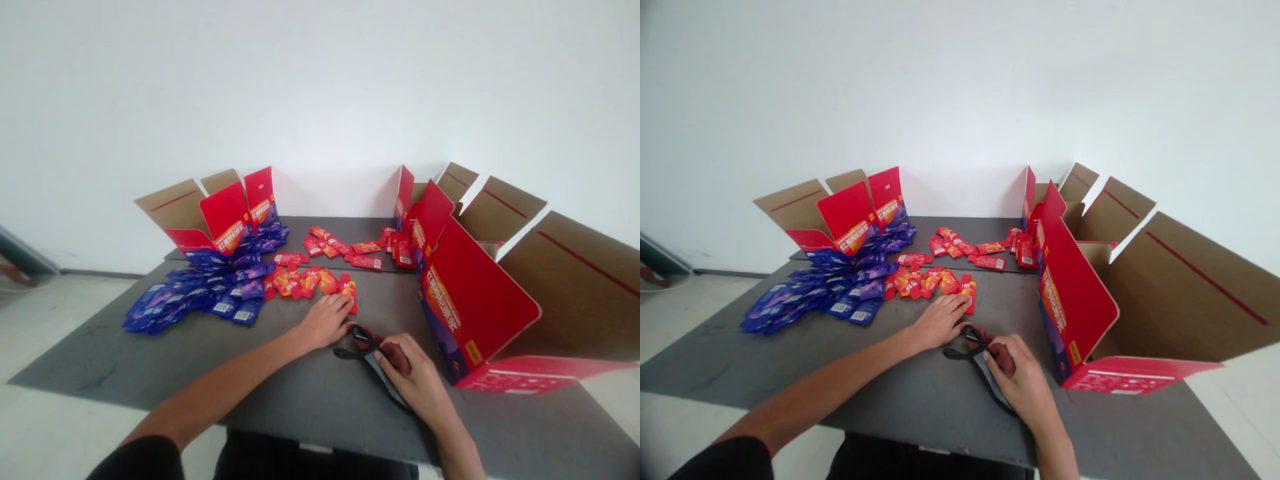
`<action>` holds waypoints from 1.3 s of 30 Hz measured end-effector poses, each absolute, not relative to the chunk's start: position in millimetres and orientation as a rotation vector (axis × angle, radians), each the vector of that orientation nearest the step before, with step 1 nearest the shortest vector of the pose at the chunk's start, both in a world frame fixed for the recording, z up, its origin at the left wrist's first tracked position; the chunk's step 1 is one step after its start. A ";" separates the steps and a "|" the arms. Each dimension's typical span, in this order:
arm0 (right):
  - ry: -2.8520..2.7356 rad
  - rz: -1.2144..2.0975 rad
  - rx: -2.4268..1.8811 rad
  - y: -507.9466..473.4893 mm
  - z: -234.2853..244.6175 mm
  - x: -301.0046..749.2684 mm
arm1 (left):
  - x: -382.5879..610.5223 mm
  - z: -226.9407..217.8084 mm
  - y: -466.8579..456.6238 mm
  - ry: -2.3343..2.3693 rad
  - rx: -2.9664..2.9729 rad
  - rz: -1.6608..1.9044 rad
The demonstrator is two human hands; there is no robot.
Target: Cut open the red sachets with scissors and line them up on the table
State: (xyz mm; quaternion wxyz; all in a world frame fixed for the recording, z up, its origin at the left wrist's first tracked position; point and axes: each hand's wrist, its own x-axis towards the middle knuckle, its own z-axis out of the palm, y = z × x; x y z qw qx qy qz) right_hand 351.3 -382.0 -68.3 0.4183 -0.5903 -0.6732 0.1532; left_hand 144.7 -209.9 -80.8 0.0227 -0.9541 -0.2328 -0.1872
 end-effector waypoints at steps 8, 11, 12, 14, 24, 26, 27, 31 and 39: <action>-1.491 0.363 -1.465 -385.8 -73.7 358.2 | 74.4 -72.6 -304.8 -0.637 -3.075 -0.518; -1.499 0.370 -1.495 -385.7 -74.7 355.7 | 51.7 -70.8 -342.2 -0.700 -3.088 -0.488; -1.514 0.366 -1.506 -385.3 -74.6 354.8 | 45.7 -70.6 -352.4 -0.737 -3.084 -0.468; -1.552 0.345 -1.525 -383.9 -73.4 352.6 | 36.0 -71.1 -368.8 -0.798 -3.058 -0.457; -1.728 0.179 -1.404 -385.2 -42.7 271.9 | 14.1 -92.6 -392.3 -0.644 -3.005 -0.654; -1.943 0.218 -1.270 -390.5 -44.6 245.7 | 12.3 -97.3 -392.3 -0.655 -3.019 -0.640; -2.051 0.221 -1.205 -391.2 -47.5 236.5 | 11.6 -98.9 -392.4 -0.663 -3.026 -0.636; -2.202 0.150 -1.160 -369.4 -59.8 237.6 | 10.1 -100.4 -392.4 -0.610 -3.002 -0.703; -2.103 -0.046 -1.327 -333.0 -40.0 266.1 | 7.1 -100.0 -388.5 -0.578 -2.981 -0.787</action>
